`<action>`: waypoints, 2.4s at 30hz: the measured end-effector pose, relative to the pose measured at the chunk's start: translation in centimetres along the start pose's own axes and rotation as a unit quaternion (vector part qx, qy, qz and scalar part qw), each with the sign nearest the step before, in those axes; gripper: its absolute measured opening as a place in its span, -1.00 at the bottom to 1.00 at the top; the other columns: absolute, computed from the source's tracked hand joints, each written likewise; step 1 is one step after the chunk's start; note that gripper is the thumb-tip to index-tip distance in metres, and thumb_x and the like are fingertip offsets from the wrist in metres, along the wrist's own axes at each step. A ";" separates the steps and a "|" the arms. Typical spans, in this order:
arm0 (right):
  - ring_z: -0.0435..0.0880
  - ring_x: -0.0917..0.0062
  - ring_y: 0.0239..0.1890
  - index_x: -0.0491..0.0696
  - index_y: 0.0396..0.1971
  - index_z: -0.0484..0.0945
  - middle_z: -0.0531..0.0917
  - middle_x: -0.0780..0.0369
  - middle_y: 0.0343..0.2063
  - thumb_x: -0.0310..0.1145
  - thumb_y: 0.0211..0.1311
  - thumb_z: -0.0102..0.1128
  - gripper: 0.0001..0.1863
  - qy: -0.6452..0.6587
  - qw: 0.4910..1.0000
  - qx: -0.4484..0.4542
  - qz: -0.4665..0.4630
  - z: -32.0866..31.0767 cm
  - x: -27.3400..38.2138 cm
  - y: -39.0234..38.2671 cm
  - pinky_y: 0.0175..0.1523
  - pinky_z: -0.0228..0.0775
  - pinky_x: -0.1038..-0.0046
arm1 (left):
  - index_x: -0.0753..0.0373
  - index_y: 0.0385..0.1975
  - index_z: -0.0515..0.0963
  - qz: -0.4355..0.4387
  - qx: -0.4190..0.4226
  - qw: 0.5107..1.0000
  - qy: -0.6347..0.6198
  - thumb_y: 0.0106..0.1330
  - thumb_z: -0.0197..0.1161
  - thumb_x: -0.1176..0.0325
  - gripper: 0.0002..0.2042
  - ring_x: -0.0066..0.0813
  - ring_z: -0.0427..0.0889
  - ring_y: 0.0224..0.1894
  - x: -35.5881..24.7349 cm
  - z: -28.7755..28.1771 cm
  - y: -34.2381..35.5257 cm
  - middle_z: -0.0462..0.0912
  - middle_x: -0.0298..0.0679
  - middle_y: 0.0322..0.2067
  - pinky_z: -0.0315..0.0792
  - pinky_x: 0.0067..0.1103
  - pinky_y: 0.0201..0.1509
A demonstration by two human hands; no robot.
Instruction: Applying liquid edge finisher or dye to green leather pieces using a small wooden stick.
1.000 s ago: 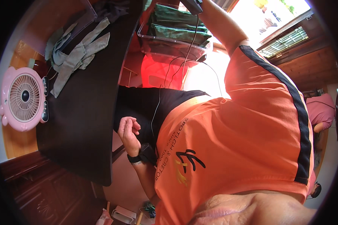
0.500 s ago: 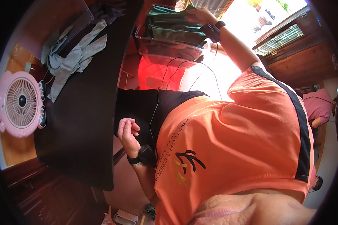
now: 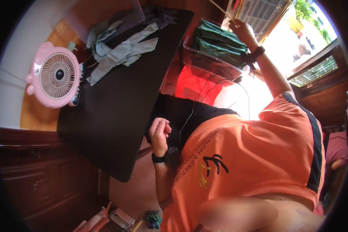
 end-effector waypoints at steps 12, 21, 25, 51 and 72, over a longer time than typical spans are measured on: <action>0.62 0.26 -0.29 0.10 -0.25 0.63 0.66 0.18 -0.38 -0.08 0.03 0.16 -0.69 0.207 0.922 0.142 -0.295 18.5 31.3 2.2 -0.16 0.45 0.32 | 0.23 -0.45 0.48 0.023 -0.047 0.999 0.010 0.34 -0.03 0.34 -0.81 -0.77 0.34 -0.59 -3.9 -0.5 -2.6 0.43 -0.44 -0.63 0.15 -0.81 -0.56; 0.60 0.27 -0.26 0.09 -0.30 0.63 0.63 0.22 -0.38 -0.30 -0.04 0.12 -0.75 0.074 0.925 0.178 -0.327 23.0 36.6 0.6 -0.18 0.44 0.28 | 0.25 -0.46 0.47 0.047 -0.077 0.996 -0.012 0.35 -0.03 0.33 -0.80 -0.73 0.36 -0.62 -4.6 -1.2 -3.1 0.47 -0.38 -0.64 0.15 -0.80 -0.59; 0.57 0.26 -0.28 0.04 -0.38 0.59 0.56 0.22 -0.41 -0.26 -0.02 0.18 -0.81 0.131 0.910 0.118 -0.376 19.6 36.7 -1.5 -0.21 0.41 0.25 | 0.26 -0.45 0.47 0.053 -0.081 0.995 -0.022 0.33 -0.03 0.34 -0.81 -0.75 0.35 -0.61 -4.5 -1.0 -2.6 0.46 -0.40 -0.63 0.15 -0.80 -0.58; 0.22 0.84 -0.68 -0.04 -0.54 0.56 0.36 0.48 -0.74 -0.24 0.16 0.20 -0.80 0.460 0.650 0.603 0.037 12.3 25.6 -18.6 -0.57 -0.06 0.71 | 0.34 -0.11 0.42 0.094 -0.143 0.974 -0.150 0.25 -0.01 0.27 -0.69 -0.46 0.52 -0.18 -5.6 1.7 0.4 0.53 -0.21 -0.18 0.38 -0.58 -0.11; 0.35 0.82 -0.65 -0.13 -0.35 0.59 0.49 0.45 -0.64 -0.30 0.15 0.16 -0.80 0.488 0.580 0.647 0.074 13.9 24.4 -21.8 -0.56 0.08 0.70 | 0.30 0.01 0.31 0.079 -0.185 0.978 0.047 0.31 0.02 0.38 -0.70 -0.51 0.49 -0.21 -3.0 1.3 -1.7 0.52 -0.17 -0.15 0.36 -0.57 -0.20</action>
Point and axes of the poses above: each hand's wrist, its own y-axis towards the middle knuckle, its own z-axis out of the palm, x = y × z, the point moved 5 cm from there along y, towards the middle knuckle
